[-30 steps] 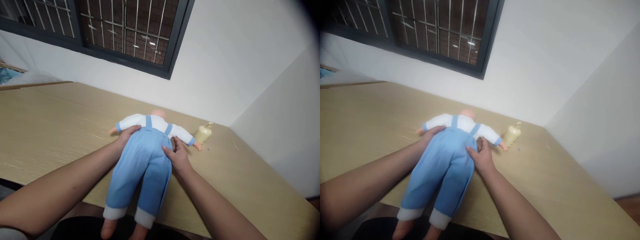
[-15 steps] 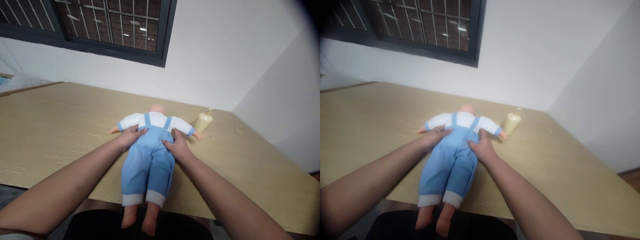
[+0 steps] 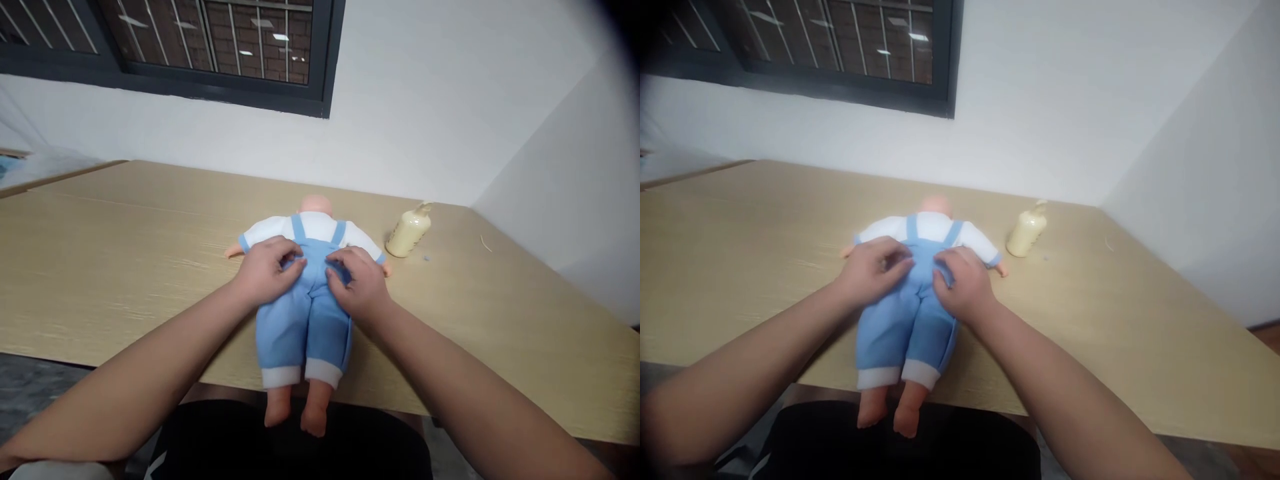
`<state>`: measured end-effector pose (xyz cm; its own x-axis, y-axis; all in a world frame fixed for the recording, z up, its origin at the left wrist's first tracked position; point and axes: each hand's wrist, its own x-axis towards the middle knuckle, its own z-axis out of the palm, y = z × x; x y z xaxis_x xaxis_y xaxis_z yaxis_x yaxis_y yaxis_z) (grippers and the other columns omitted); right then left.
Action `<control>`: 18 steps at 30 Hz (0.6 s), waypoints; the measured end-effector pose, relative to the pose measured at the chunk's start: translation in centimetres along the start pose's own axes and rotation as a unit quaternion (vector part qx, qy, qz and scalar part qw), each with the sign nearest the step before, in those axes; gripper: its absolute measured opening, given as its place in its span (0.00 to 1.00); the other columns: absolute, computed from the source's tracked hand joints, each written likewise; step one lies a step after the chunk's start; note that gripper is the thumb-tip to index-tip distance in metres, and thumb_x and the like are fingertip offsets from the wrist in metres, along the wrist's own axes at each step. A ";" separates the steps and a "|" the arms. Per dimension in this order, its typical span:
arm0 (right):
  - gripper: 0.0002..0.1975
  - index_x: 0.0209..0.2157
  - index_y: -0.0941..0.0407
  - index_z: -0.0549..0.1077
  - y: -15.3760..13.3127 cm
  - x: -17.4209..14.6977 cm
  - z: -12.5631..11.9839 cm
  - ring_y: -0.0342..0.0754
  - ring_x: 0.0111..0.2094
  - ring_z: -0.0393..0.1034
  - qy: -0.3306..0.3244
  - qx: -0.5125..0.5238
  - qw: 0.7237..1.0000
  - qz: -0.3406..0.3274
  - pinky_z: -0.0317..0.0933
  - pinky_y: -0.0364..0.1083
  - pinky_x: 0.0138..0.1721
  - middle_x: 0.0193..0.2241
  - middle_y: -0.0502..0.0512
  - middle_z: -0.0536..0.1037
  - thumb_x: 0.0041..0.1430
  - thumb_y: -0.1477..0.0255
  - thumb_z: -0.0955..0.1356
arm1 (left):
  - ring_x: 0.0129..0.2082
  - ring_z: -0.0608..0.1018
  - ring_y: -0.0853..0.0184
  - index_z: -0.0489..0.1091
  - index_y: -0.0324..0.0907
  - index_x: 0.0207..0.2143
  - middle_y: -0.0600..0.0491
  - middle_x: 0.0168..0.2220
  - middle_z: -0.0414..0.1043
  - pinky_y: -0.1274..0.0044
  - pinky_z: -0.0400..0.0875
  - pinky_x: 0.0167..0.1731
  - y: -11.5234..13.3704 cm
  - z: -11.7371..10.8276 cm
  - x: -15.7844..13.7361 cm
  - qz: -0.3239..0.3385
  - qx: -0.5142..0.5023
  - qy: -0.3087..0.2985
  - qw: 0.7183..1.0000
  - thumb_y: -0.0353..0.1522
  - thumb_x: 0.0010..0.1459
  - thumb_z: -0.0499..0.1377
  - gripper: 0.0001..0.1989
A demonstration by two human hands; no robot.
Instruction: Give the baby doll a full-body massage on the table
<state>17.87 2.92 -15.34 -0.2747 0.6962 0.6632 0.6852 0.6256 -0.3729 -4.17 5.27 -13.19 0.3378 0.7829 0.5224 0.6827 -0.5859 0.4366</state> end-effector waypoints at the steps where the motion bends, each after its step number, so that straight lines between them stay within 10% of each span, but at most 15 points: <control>1: 0.10 0.41 0.54 0.75 -0.2 0.0 0.1 0.53 0.44 0.70 -0.026 0.003 1.000 -0.014 0.63 0.51 0.49 0.39 0.56 0.77 0.58 0.71 0.66 | 0.34 0.75 0.62 0.75 0.42 0.37 0.52 0.32 0.74 0.73 0.67 0.37 0.2 0.1 -0.1 0.006 0.000 -0.023 1.000 0.39 0.59 0.59 0.11; 18: 0.14 0.19 0.56 0.65 -1.1 0.1 -0.6 0.41 0.19 0.57 -0.153 -0.051 0.985 0.058 0.45 0.43 0.24 0.15 0.46 0.66 0.57 0.69 0.66 | 0.23 0.71 0.69 0.74 0.41 0.27 0.57 0.21 0.70 0.76 0.60 0.25 1.2 1.5 -0.5 -0.028 -0.086 -0.105 0.990 0.36 0.60 0.57 0.12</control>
<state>17.51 2.14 -14.46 -0.3704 0.8438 0.3883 0.7836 0.5083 -0.3571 -2.49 4.49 -14.02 0.4419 0.8312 0.3373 0.5897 -0.5525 0.5890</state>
